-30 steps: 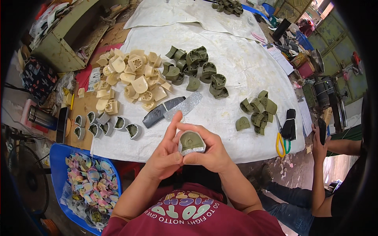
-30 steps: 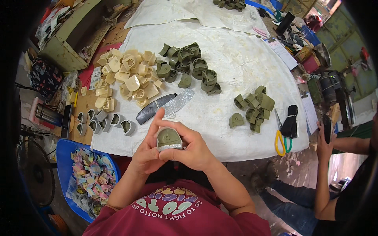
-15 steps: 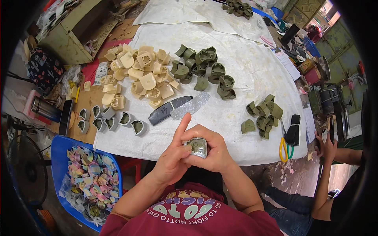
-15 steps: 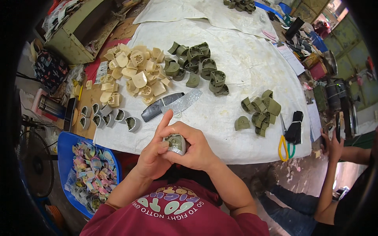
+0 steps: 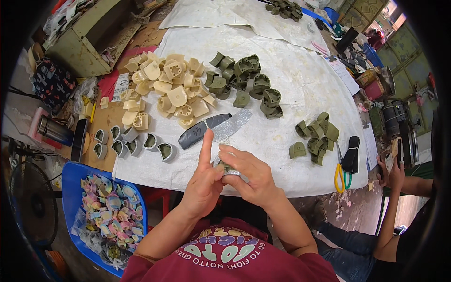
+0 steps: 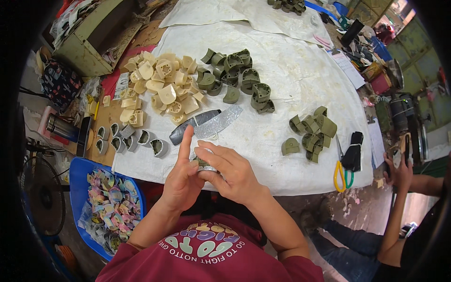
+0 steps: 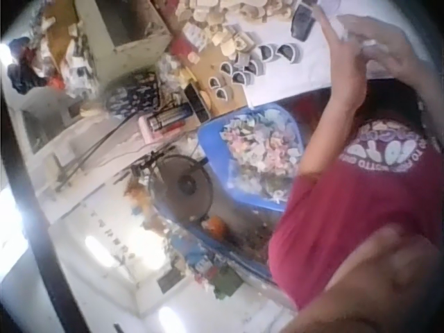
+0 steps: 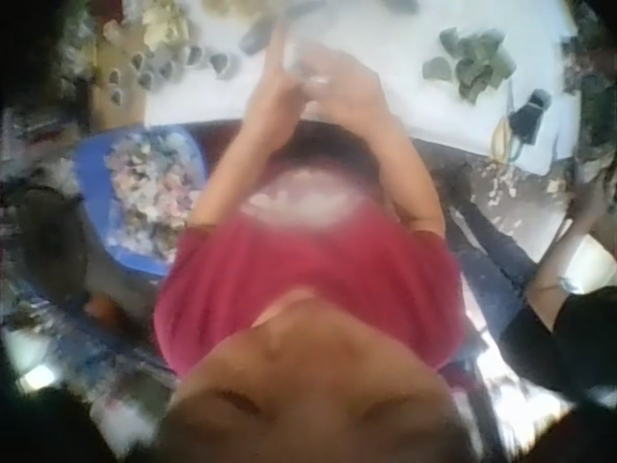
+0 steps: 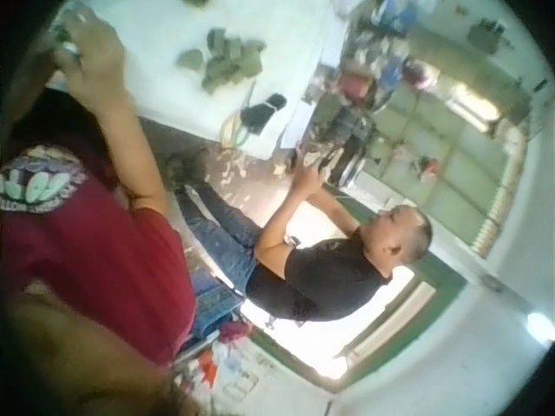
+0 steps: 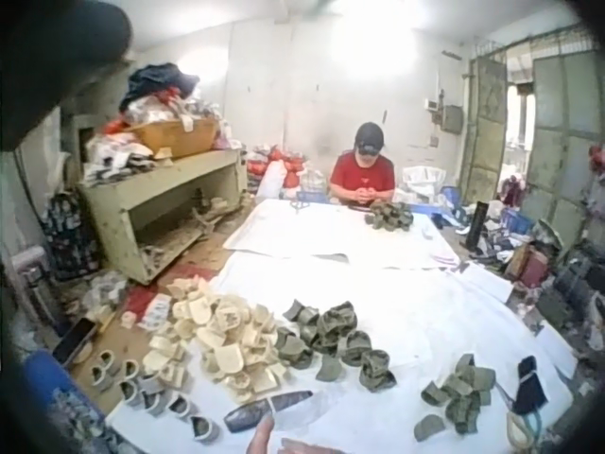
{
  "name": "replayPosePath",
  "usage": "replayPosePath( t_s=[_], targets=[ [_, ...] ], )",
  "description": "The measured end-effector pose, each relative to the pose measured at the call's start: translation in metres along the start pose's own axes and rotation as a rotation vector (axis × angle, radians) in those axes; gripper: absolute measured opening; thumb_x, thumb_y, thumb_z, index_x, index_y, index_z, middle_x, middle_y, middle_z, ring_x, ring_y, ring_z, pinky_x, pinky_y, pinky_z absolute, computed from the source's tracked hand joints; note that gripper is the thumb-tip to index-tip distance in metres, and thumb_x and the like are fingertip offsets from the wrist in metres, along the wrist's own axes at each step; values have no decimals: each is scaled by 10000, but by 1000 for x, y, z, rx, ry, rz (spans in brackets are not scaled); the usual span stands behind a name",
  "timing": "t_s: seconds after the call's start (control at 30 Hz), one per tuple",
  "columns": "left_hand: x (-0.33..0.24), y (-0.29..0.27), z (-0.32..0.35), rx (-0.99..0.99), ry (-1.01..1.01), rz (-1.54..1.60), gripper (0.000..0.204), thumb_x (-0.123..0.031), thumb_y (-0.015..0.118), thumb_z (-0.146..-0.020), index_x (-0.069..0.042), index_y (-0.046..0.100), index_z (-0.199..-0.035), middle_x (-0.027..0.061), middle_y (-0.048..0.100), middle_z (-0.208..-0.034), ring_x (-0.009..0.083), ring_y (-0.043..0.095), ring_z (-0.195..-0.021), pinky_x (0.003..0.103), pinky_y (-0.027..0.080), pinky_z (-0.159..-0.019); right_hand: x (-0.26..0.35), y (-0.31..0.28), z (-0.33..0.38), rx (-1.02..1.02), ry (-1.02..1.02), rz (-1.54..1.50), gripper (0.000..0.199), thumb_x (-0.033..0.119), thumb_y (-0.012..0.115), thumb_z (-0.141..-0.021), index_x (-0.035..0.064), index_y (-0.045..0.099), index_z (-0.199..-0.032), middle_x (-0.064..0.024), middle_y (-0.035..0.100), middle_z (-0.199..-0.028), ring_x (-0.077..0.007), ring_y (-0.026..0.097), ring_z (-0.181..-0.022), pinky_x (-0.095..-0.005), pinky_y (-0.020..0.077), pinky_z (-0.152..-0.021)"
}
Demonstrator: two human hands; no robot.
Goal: The person wraps small green plastic objects with black foam strips using scissors to cut the material. They also handle a clear plastic bag and place wrapped items into a blue bin. The workspace is cluttered with various plastic parts and tools.
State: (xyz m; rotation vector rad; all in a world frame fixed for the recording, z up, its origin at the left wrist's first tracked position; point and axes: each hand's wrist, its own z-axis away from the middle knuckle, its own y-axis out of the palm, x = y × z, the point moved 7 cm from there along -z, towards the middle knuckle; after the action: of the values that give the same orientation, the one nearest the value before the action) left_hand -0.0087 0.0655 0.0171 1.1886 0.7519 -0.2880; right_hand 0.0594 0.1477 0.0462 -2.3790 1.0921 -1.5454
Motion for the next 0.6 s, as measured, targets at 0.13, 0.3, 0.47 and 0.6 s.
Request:
replayPosePath(
  t_s=[0.13, 0.3, 0.47, 0.6],
  targets=[
    [3, -6, -4, -9, 70, -59, 896, -116, 497, -844, -206, -77, -1525, 87, 510, -1233, 182, 522, -1109, 360, 418, -954, -9, 0, 4, 3, 63, -184, 455, 94, 635, -874, 1, 527, -1305, -146, 591, -1257, -224, 593, -1088, -317, 490, -876],
    [-1, -8, -8, -15, 126, -146, 918, -106, 515, -823, -204, -63, -1529, 85, 477, -1293, 172, 504, -1112, 355, 394, -968, -23, 16, 14, -171, 581, -714, 353, 127, 476, -980, -8, 531, -1301, -101, 570, -1273, -123, 558, -1058, -248, 461, -870],
    [5, -17, -9, 55, 157, -144, 823, -126, 504, -884, -198, 6, -1535, 72, 450, -1335, 158, 497, -1128, 337, 394, -959, -26, 24, 14, -206, 466, -584, 360, 167, 474, -994, 0, 529, -1308, -89, 556, -1290, -114, 549, -1051, -236, 458, -862],
    [-2, -31, -4, -65, 188, -204, 535, -177, 463, -969, -111, 302, -1475, 42, 497, -1278, 117, 513, -1054, 270, 392, -911, -31, 36, 14, -187, 557, -691, 323, 133, 508, -974, 11, 571, -1266, -85, 589, -1243, -134, 573, -1044, -245, 464, -864]
  ],
)
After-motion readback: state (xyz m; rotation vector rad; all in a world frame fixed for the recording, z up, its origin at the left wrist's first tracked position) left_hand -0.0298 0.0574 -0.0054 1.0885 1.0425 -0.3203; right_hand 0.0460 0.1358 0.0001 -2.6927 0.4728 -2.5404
